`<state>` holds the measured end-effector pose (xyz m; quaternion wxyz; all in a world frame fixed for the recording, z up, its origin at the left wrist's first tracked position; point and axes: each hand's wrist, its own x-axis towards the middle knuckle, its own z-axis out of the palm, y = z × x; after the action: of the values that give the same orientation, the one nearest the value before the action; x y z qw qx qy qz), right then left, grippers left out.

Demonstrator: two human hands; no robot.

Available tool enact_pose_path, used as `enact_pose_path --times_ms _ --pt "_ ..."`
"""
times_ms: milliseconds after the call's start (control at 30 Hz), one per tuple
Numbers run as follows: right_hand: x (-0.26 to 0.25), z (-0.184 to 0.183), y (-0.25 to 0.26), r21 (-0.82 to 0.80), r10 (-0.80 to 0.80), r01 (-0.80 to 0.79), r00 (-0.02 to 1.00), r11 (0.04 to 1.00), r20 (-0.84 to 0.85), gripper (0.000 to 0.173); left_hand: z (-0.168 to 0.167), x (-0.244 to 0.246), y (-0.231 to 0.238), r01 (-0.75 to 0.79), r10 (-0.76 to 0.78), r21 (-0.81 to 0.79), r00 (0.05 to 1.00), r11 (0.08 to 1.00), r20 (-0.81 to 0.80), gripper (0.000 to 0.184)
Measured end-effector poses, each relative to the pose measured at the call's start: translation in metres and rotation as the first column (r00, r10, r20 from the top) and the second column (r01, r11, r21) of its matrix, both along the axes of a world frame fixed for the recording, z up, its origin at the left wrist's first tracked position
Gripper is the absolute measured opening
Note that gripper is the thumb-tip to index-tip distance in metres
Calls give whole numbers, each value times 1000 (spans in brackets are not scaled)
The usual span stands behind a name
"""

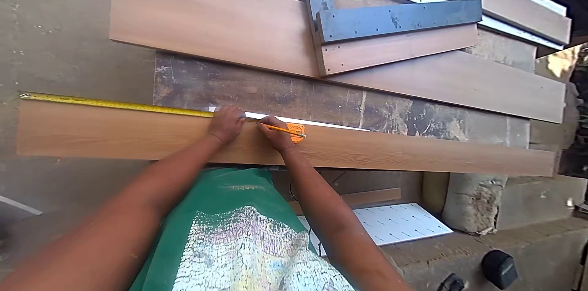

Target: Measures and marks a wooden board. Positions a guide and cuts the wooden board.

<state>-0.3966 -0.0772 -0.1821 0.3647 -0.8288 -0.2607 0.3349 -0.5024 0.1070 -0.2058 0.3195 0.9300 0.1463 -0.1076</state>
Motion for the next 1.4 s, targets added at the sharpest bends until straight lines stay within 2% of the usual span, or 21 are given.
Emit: enact_pose_path --times_ms 400,633,833,1000,1400 --pt "-4 -4 7 -13 -14 14 1000 1000 4 18 -3 -5 6 23 -22 -37 999 999 32 27" --pt "-8 -4 10 106 -8 10 1000 994 -13 16 -5 -2 3 -10 10 9 999 1000 36 28" --pt "-11 -5 14 44 -25 23 998 999 56 17 -4 -2 0 -10 7 50 999 999 52 30" --pt "-8 -5 17 -2 -23 23 999 1000 26 18 -7 0 -2 -8 6 62 1000 998 27 32" --pt "-8 -7 17 -2 -9 9 999 1000 45 17 -7 -1 -3 -14 11 76 999 997 44 32"
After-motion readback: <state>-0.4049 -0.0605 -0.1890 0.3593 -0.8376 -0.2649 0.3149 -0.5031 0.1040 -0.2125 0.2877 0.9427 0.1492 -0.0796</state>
